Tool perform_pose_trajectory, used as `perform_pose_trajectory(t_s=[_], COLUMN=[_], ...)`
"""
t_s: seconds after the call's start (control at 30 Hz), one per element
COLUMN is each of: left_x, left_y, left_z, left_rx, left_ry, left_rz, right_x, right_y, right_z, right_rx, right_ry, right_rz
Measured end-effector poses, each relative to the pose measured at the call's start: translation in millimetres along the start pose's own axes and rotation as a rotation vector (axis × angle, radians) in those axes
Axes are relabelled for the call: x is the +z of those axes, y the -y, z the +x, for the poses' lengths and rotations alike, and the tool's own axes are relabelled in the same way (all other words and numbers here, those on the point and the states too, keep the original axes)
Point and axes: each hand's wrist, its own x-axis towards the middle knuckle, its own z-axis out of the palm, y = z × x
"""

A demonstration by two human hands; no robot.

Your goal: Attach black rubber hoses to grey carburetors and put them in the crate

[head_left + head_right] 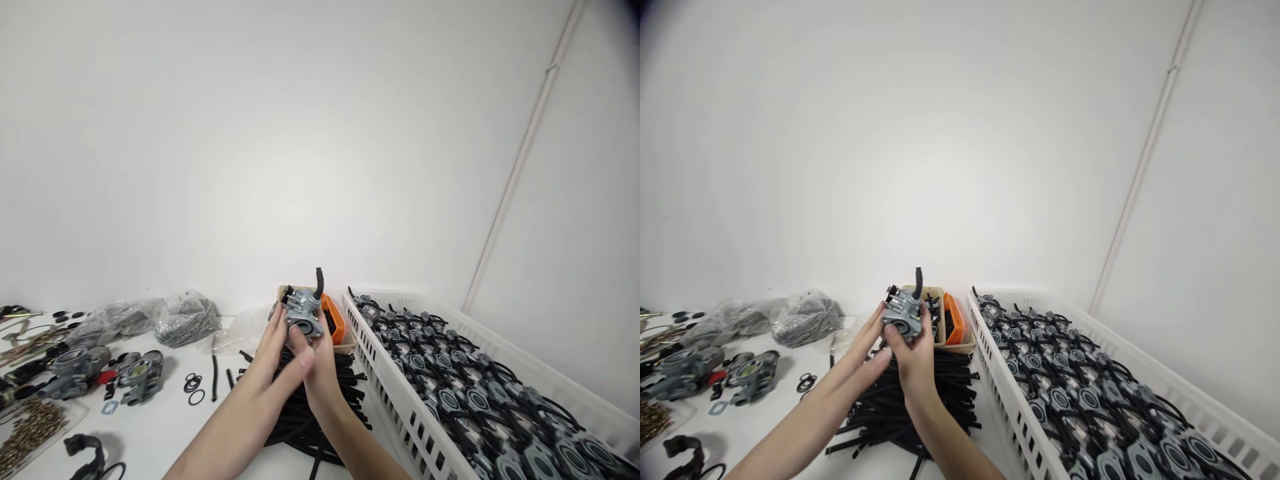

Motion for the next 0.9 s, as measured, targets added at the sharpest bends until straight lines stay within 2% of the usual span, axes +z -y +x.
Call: perform_pose_trajectory(t_s=[0.07, 0.1, 0.17, 0.2, 0.23, 0.4, 0.47, 0.6, 0.67, 0.73, 0.8, 0.9], left_x=[-11.3, -17.5, -28.4, -32.4, -34.9, -29.4, -23.9, -15.4, -13.0, -11.3, -9.0, -3.6], left_y=[-7, -11, -18, -19, -19, 1, 10, 15, 12, 6, -1, -7], left_z=[-3, -3, 1, 4, 9, 33, 40, 44, 42, 38, 33, 25], left_rx=[0.043, 0.083, 0.175, 0.207, 0.216, 0.145, 0.162, 0.192, 0.191, 0.185, 0.183, 0.207], left_ry=[0.010, -0.055, -0.253, -0.313, -0.321, 0.002, 0.054, -0.032, -0.044, -0.065, -0.107, -0.140], left_rz=[0.230, 0.316, 0.418, 0.425, 0.393, -0.011, -0.082, -0.205, -0.192, -0.094, 0.020, 0.140], right_x=[-5, -6, -6, -5, -4, 2, 1, -13, -23, -33, -40, -39], right_y=[5, 8, 13, 14, 15, 11, 15, 41, 57, 70, 78, 79], right_z=[7, 8, 7, 4, 1, -13, -13, -4, 3, 9, 14, 16], right_rx=[-0.005, 0.009, 0.040, 0.046, 0.049, -0.016, -0.046, -0.030, -0.048, -0.117, -0.203, -0.235], right_ry=[-0.034, -0.031, -0.019, -0.014, -0.004, 0.151, 0.246, 0.393, 0.370, 0.265, 0.171, 0.148], right_rz=[0.039, 0.055, 0.070, 0.066, 0.057, -0.058, -0.148, -0.435, -0.656, -0.796, -0.744, -0.508])
